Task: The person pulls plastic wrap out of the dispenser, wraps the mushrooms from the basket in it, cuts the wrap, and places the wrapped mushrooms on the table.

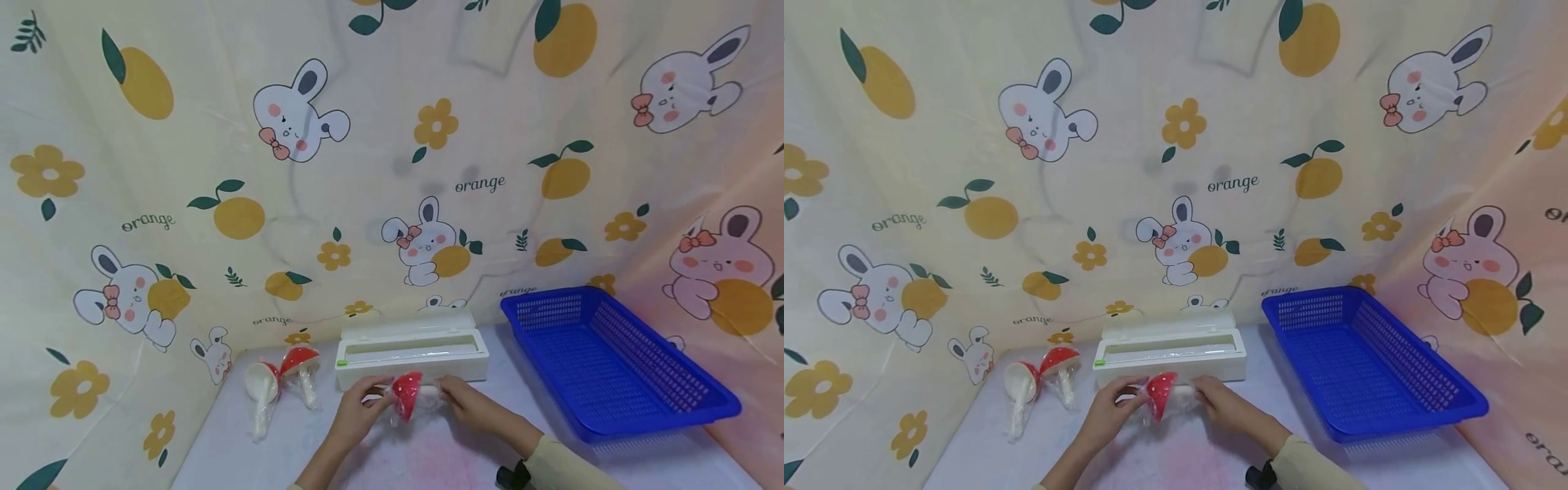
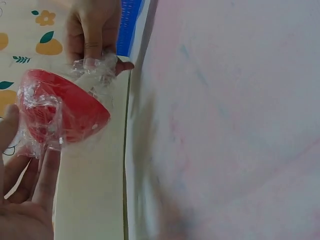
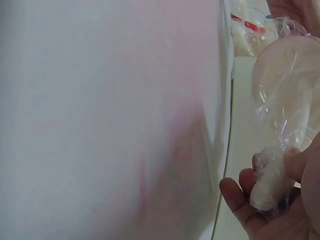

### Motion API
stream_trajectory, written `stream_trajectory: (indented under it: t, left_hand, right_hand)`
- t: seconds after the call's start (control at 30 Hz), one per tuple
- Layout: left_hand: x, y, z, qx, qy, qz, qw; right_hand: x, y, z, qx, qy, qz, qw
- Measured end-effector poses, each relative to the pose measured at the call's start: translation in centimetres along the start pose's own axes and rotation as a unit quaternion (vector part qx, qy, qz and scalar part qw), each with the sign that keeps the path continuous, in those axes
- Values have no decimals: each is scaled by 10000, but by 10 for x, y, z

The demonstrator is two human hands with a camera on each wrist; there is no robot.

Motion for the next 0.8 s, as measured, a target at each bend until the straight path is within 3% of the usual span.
stream_trajectory:
  t: [0.17, 0.3, 0.47, 0.57, 0.8]
  left_hand:
    - [2, 3, -5, -92, 159, 110, 9998]
    - [4, 5, -11, -387, 282, 128, 9988]
    - [2, 11, -17, -508, 428, 193, 9976]
    - [1, 15, -18, -501, 480, 304, 9971]
    - [-1, 17, -11, -453, 327, 470, 9973]
  right_hand:
    - [-2, 0, -1, 498, 97, -101, 9987]
    - [-3, -5, 6, 1179, -308, -521, 9912]
    - [-6, -12, 13, 1601, -968, -880, 9784]
    - [-7, -8, 10, 1646, -996, -672, 9790]
    - [-6, 9, -3, 1123, -44, 402, 9929]
Point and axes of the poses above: each hand's wrist, its own x-axis towards the middle knuckle, its own y-axis out of the back of the hand, z = x × y, the point moved 8 cm from there along x, towards the middle knuckle, and after that the axes turned 13 degrees about -z, right-handed, at the moved point
